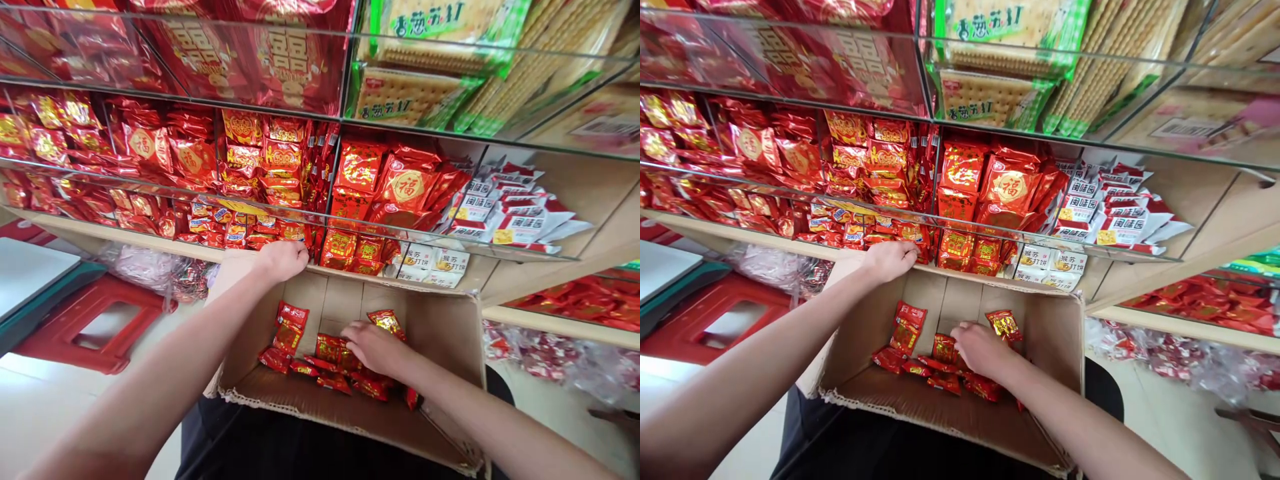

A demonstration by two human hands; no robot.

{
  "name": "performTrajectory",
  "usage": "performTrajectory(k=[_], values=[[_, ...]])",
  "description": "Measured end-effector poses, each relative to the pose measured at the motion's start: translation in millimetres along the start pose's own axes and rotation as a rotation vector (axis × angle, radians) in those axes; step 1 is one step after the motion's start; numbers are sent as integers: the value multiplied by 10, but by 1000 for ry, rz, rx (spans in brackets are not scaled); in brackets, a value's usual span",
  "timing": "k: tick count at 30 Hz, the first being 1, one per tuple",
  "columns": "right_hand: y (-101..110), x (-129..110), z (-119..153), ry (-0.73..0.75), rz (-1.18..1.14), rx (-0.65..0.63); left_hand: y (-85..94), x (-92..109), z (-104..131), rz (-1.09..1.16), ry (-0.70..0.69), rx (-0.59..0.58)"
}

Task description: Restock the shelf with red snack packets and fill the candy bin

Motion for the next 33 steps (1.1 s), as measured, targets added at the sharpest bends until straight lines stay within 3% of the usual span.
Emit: performTrajectory(k=[2, 4, 8, 12, 15, 18, 20, 21, 22, 24, 27, 30, 33], values=[[-409, 98, -158, -132, 4, -116, -9, -3, 3, -1, -2, -1], [-675, 177, -278, -189, 13, -134, -16, -7, 17, -1, -3, 5], [-805, 153, -293, -191, 1, -57, -7, -18, 46, 11, -11, 26], [-649, 84, -179, -177, -85, 38, 36, -52, 18, 46, -22, 42], [-384, 87, -85, -197, -206, 189, 88, -52, 41, 77, -53, 57], [-26, 95, 68, -211, -640, 497, 147, 70, 237, 306, -160, 218], [176, 85, 192, -217, -1004, 693, 156, 221, 462, 617, -226, 346], [247, 70, 244, -222, -1152, 745, 138, 311, 580, 775, -246, 348], [297, 50, 284, -227, -1289, 768, 102, 411, 688, 927, -273, 279], [336, -3, 322, -219, -1524, 746, -2, 606, 856, 1216, -304, 15], [299, -72, 317, -212, -1723, 696, -159, 773, 966, 1461, -229, -283], [262, -109, 308, -198, -1705, 680, -238, 790, 981, 1515, -167, -301], [329, -115, 341, -144, -1440, 648, -188, 760, 991, 1408, -229, -260]])
Point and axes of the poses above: each hand's wrist, its own z-axis away from the middle knuckle, its own y-axis out of the back of the hand, x = y × z, the point moved 2 cm from there along -z, towards the middle knuckle, and after that the axes turned 2 degrees about z, right-handed, at the moved point
